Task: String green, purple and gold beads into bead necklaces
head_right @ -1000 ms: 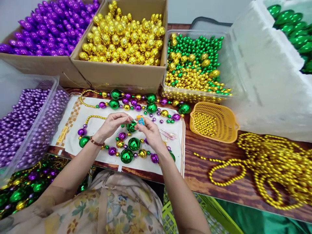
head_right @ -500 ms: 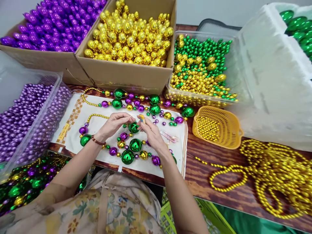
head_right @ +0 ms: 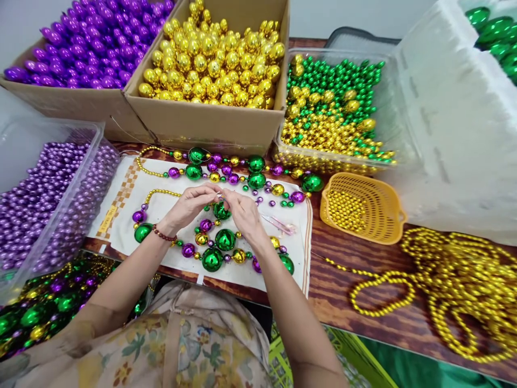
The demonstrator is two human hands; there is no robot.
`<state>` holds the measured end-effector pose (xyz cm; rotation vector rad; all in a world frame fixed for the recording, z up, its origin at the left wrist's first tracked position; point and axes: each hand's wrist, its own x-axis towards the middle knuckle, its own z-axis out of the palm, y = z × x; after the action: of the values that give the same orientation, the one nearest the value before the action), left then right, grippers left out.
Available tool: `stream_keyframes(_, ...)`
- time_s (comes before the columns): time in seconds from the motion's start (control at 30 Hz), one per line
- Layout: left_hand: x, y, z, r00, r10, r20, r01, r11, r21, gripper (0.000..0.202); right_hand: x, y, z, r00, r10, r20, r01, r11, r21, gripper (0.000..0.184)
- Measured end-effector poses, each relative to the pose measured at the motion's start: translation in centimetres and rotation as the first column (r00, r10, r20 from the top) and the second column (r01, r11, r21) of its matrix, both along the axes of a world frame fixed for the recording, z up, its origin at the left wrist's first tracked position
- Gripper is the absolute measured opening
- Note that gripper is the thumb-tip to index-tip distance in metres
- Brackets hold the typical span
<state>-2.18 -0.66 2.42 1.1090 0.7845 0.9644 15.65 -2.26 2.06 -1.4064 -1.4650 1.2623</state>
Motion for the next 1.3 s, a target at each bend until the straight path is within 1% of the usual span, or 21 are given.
stream_keyframes(0.17,0.1,0.0,0.3,1.000,-0.013,0.000,0.013,1.000,-0.015,0.022,-0.5,0.4,-0.3,0.999,-0.048,0.022,0.049,0.999,-0.024,0.062)
stream_keyframes(0.33,0.0,0.1,0.3,1.000,-0.014,-0.012,0.014,1.000,-0.022,0.023,-0.5,0.7,-0.9,0.998,-0.049,0.033,0.049,0.999,-0.013,0.056)
stream_keyframes(0.57,0.2,0.2,0.3,1.000,-0.011,-0.012,0.011,0.999,-0.042,0.025,-0.6,0.6,-0.7,0.996,-0.032,0.086,0.031,1.000,0.002,0.052)
stream_keyframes(0.87,0.2,0.2,0.4,1.000,-0.021,-0.009,0.021,0.998,-0.064,0.024,-0.4,0.7,-0.5,0.994,-0.011,0.113,0.008,1.000,0.021,0.056)
stream_keyframes(1.03,0.4,0.1,0.3,1.000,-0.014,-0.022,0.013,0.998,-0.059,0.025,-0.6,0.9,-0.6,0.997,-0.021,0.070,0.019,0.999,0.027,0.062)
stream_keyframes(1.1,0.3,0.1,0.1,0.999,-0.004,-0.048,0.002,0.999,-0.040,0.024,0.1,0.9,-0.7,0.998,-0.049,0.040,0.048,0.999,0.006,0.064)
stream_keyframes(1.17,0.0,0.3,-0.1,0.995,0.026,-0.096,-0.027,1.000,-0.009,0.021,1.7,0.6,-0.8,0.994,-0.088,0.058,0.088,0.996,0.006,0.063)
stream_keyframes(1.23,-0.4,0.6,-0.3,0.989,0.064,-0.137,-0.061,0.998,0.026,0.018,4.4,-0.1,-1.1,0.972,-0.144,0.183,0.140,0.989,0.040,0.058)
stream_keyframes(1.27,-0.7,0.8,-0.4,0.985,0.081,-0.150,-0.075,0.996,0.050,0.017,6.0,-0.6,-1.3,0.936,-0.188,0.296,0.178,0.982,0.062,0.053)
stream_keyframes(1.3,-1.0,1.1,-0.4,0.982,0.097,-0.163,-0.085,0.993,0.078,0.016,7.6,-1.1,-1.6,0.873,-0.220,0.436,0.212,0.975,0.068,0.049)
